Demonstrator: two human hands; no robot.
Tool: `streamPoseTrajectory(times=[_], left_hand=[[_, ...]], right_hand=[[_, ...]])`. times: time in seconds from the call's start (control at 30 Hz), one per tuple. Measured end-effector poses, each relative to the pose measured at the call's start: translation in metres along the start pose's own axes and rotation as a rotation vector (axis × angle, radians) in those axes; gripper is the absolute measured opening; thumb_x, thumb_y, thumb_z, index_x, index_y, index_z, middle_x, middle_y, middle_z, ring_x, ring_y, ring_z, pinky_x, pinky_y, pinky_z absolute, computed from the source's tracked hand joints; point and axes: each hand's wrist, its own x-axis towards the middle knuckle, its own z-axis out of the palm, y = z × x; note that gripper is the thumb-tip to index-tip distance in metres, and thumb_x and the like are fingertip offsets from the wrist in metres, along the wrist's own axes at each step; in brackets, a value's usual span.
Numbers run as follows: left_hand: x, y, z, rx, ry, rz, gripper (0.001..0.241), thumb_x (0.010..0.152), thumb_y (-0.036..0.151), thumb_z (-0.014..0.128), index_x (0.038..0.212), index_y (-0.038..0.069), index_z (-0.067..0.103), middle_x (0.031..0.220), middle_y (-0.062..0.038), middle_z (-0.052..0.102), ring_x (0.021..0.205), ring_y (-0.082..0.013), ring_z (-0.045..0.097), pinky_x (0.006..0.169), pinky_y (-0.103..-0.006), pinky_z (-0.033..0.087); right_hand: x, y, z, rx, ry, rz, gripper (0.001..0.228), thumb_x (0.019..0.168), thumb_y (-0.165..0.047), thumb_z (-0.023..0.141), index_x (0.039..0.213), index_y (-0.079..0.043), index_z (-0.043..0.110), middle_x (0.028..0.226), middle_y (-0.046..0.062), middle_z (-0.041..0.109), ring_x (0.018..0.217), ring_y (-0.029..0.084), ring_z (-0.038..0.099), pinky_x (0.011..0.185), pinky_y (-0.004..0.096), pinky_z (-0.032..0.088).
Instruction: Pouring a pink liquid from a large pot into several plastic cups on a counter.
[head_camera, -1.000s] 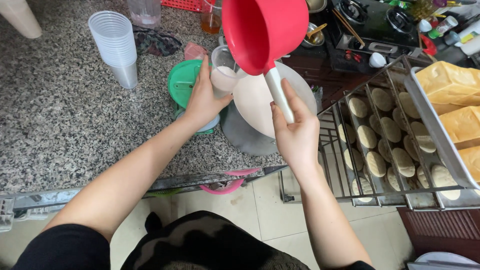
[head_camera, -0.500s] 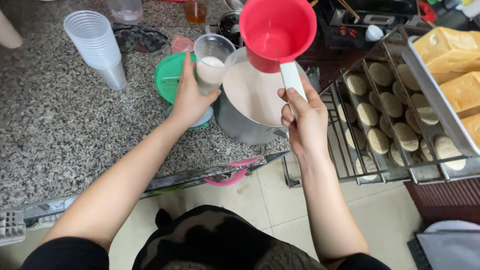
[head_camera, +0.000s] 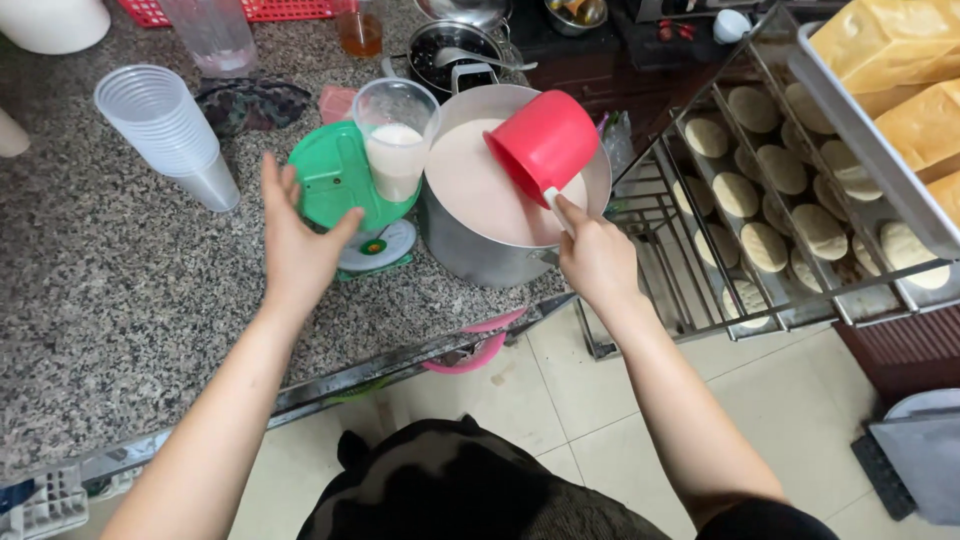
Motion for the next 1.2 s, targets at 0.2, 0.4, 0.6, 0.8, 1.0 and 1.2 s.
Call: streamPoseTrajectory(times=[0.2,0.4,0.6,0.8,1.0,1.2], left_hand=[[-0.014,-0.041,-0.023,0.015,0.098,-0.08,0.119,0.085,0.013,0.09,0.165,-0.001,0.003,0.166,-0.035,0.028,0.154,-0.0418,0.034,0.124,-0.0461,0.032],[-0.031,-0.104,-0.043,0.258,0.107,-0.234,0.129,0.077,0.028,0.094,0.164,-0.008,0.005,0.162,-0.033,0.035,0.153,-0.0414,0.037,0.127,-0.0441,0.03],[-0.048,-0.223,-0.055,0.685,-0.433,-0.795,0.143,0.054,0.056,0.1,0.153,-0.017,0.026,0.155,-0.037,0.037,0.149,-0.048,0.03,0.125,-0.0431,0.021],[-0.042,-0.234,-0.054,0.87,-0.651,-0.939,0.124,0.054,0.062,0.095,0.145,-0.011,0.049,0.149,-0.024,0.055,0.14,-0.041,0.05,0.124,-0.0525,0.021],[-0.021,-0.256,-0.067,0.716,-0.694,-0.768,0.115,0.048,0.06,0.096,0.136,-0.006,0.063,0.142,-0.022,0.066,0.129,-0.0334,0.065,0.112,-0.0389,0.049],[-0.015,-0.231,-0.067,0.708,-0.753,-0.925,0.105,0.054,0.059,0.094,0.136,-0.002,0.066,0.144,-0.02,0.064,0.131,-0.0333,0.063,0.114,-0.0403,0.048]], right_hand=[[0.013,0.023,0.035,0.22,-0.175,0.063,0.051,0.086,-0.007,0.063,0.137,-0.011,0.065,0.096,0.021,0.074,0.092,0.033,0.075,0.084,0.043,0.057],[0.019,0.02,0.019,0.951,-0.272,0.425,0.047,0.086,-0.004,0.068,0.133,0.001,0.067,0.084,0.005,0.073,0.06,0.006,0.058,0.051,0.021,0.041],[0.016,0.023,-0.013,1.3,-0.2,0.51,0.043,0.093,-0.005,0.062,0.134,0.006,0.059,0.078,0.005,0.07,0.045,0.004,0.037,0.042,0.02,0.029],[0.014,0.002,-0.063,1.341,-0.102,0.372,0.042,0.096,-0.005,0.061,0.136,0.005,0.059,0.083,0.004,0.068,0.047,0.003,0.036,0.043,0.02,0.026],[0.021,-0.038,-0.103,1.212,0.033,0.264,0.041,0.096,-0.005,0.061,0.137,0.003,0.06,0.087,0.007,0.072,0.047,0.002,0.037,0.043,0.02,0.026],[0.027,-0.062,-0.111,1.189,0.065,0.191,0.042,0.096,-0.004,0.062,0.138,0.003,0.06,0.088,0.009,0.073,0.049,0.001,0.039,0.044,0.019,0.026]])
